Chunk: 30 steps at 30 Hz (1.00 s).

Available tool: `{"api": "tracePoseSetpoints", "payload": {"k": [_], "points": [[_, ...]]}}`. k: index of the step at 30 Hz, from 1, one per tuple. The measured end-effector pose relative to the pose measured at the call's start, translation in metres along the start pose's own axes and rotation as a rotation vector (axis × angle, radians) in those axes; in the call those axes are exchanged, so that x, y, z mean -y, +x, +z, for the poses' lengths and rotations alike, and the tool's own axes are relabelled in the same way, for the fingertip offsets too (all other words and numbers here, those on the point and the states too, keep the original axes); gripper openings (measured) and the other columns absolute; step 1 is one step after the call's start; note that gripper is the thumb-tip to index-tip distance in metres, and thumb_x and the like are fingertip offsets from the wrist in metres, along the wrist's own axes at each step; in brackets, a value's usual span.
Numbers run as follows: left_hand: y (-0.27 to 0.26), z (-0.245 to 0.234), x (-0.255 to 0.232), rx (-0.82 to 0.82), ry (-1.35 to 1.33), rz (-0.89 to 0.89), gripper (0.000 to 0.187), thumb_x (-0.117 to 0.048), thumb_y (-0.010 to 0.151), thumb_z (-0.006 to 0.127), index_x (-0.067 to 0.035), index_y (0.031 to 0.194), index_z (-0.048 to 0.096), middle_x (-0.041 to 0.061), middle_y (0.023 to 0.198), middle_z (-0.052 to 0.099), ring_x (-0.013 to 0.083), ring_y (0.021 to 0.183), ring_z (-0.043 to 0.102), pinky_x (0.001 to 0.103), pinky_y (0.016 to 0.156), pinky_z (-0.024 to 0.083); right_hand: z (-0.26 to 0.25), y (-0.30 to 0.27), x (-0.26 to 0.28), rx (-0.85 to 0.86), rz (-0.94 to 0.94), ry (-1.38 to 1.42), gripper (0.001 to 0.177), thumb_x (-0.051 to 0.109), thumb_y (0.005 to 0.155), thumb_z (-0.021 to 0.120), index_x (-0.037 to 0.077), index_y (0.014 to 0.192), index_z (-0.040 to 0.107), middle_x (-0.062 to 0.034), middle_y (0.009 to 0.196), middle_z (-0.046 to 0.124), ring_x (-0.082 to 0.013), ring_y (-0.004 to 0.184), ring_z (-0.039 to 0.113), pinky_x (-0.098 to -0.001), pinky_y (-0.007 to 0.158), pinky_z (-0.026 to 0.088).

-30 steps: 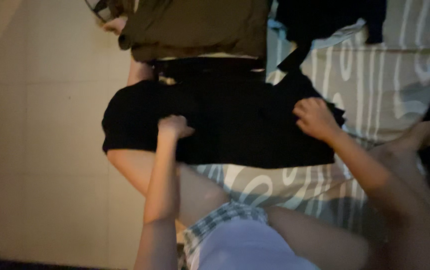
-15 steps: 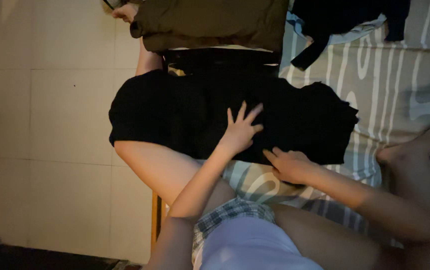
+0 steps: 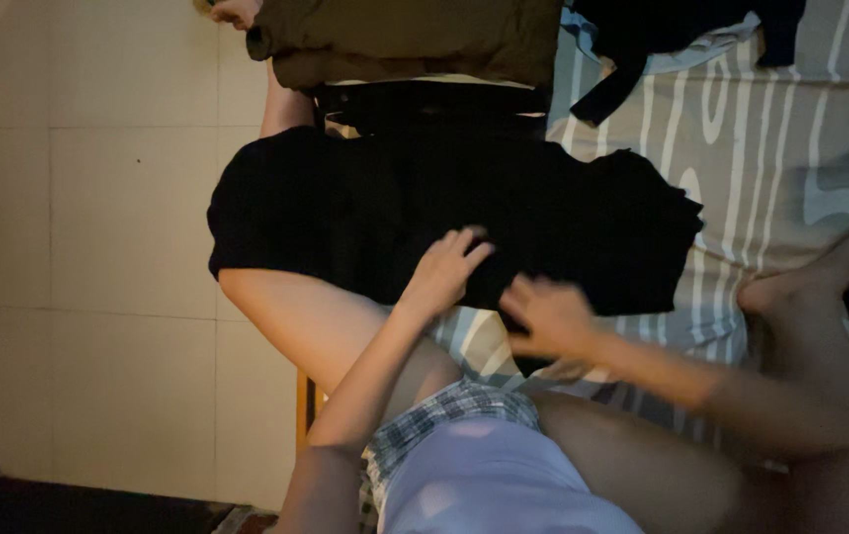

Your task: The person folds various items of clothing, including black pants, a blue shirt, and a navy hoodie, while sitting on a bed and collaborating with another person.

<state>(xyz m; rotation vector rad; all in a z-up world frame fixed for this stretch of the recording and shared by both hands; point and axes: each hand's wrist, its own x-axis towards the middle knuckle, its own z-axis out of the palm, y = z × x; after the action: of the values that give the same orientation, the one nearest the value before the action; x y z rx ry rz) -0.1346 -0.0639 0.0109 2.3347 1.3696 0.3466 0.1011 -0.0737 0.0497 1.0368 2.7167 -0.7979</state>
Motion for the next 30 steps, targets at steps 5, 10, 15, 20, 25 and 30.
{"api": "tracePoseSetpoints", "payload": {"k": [5, 10, 15, 20, 25, 30], "points": [[0.024, -0.004, -0.003, -0.207, 0.083, -0.089, 0.076, 0.007, 0.064, 0.064, -0.019, 0.136, 0.065, 0.02, 0.154, 0.04, 0.04, 0.125, 0.049, 0.048, 0.09, 0.05, 0.06, -0.028, 0.009, 0.115, -0.092, -0.14, 0.057, 0.023, 0.069, 0.079, 0.02, 0.126, 0.071, -0.0168, 0.133, 0.055, -0.038, 0.096, 0.067, -0.0446, 0.058, 0.059], [0.059, -0.004, 0.027, -0.282, 0.161, -0.125, 0.034, -0.004, 0.077, 0.069, -0.017, 0.109, 0.07, 0.014, 0.138, 0.057, 0.0362, 0.121, 0.056, 0.045, 0.09, 0.052, 0.043, -0.004, -0.076, 0.299, -0.103, 0.281, 0.04, -0.002, 0.069, 0.065, 0.012, 0.103, 0.079, -0.0133, 0.118, 0.071, -0.0305, 0.097, 0.072, -0.0421, 0.082, 0.058], [0.102, -0.017, 0.065, -0.172, -0.282, -0.103, 0.016, -0.007, 0.091, 0.069, -0.007, 0.107, 0.069, 0.014, 0.108, 0.067, 0.0372, 0.105, 0.066, 0.045, 0.089, 0.054, -0.073, 0.003, -0.188, 0.189, 0.132, 0.353, 0.046, -0.007, 0.073, 0.059, 0.008, 0.114, 0.077, -0.0119, 0.117, 0.073, -0.03, 0.102, 0.071, -0.0456, 0.091, 0.055], [0.123, -0.013, 0.055, -0.317, -0.385, -0.245, 0.019, -0.003, 0.095, 0.064, -0.007, 0.113, 0.067, 0.016, 0.115, 0.064, 0.0385, 0.107, 0.066, 0.043, 0.091, 0.056, -0.119, 0.004, -0.227, -0.17, 0.426, 0.065, 0.056, 0.037, 0.085, 0.077, -0.001, 0.126, 0.071, -0.0205, 0.105, 0.073, -0.0349, 0.092, 0.072, -0.0471, 0.085, 0.058], [0.114, 0.006, 0.032, -0.305, -0.31, -0.165, 0.04, 0.004, 0.085, 0.056, -0.009, 0.122, 0.064, 0.018, 0.143, 0.053, 0.0381, 0.123, 0.059, 0.044, 0.102, 0.051, -0.086, 0.021, -0.247, -0.158, 0.759, 0.216, 0.069, 0.062, 0.095, 0.066, 0.002, 0.128, 0.073, -0.0192, 0.099, 0.074, -0.0339, 0.101, 0.07, -0.0504, 0.095, 0.052], [0.09, 0.027, 0.022, -0.141, 0.007, 0.023, 0.04, -0.021, 0.094, 0.067, -0.017, 0.133, 0.063, 0.01, 0.152, 0.048, 0.0355, 0.146, 0.043, 0.057, 0.122, 0.028, -0.048, 0.026, -0.257, -0.531, 0.656, -0.042, 0.066, 0.043, 0.097, 0.074, 0.004, 0.148, 0.059, -0.0245, 0.15, 0.046, -0.0443, 0.135, 0.045, -0.0542, 0.103, 0.043]]}}
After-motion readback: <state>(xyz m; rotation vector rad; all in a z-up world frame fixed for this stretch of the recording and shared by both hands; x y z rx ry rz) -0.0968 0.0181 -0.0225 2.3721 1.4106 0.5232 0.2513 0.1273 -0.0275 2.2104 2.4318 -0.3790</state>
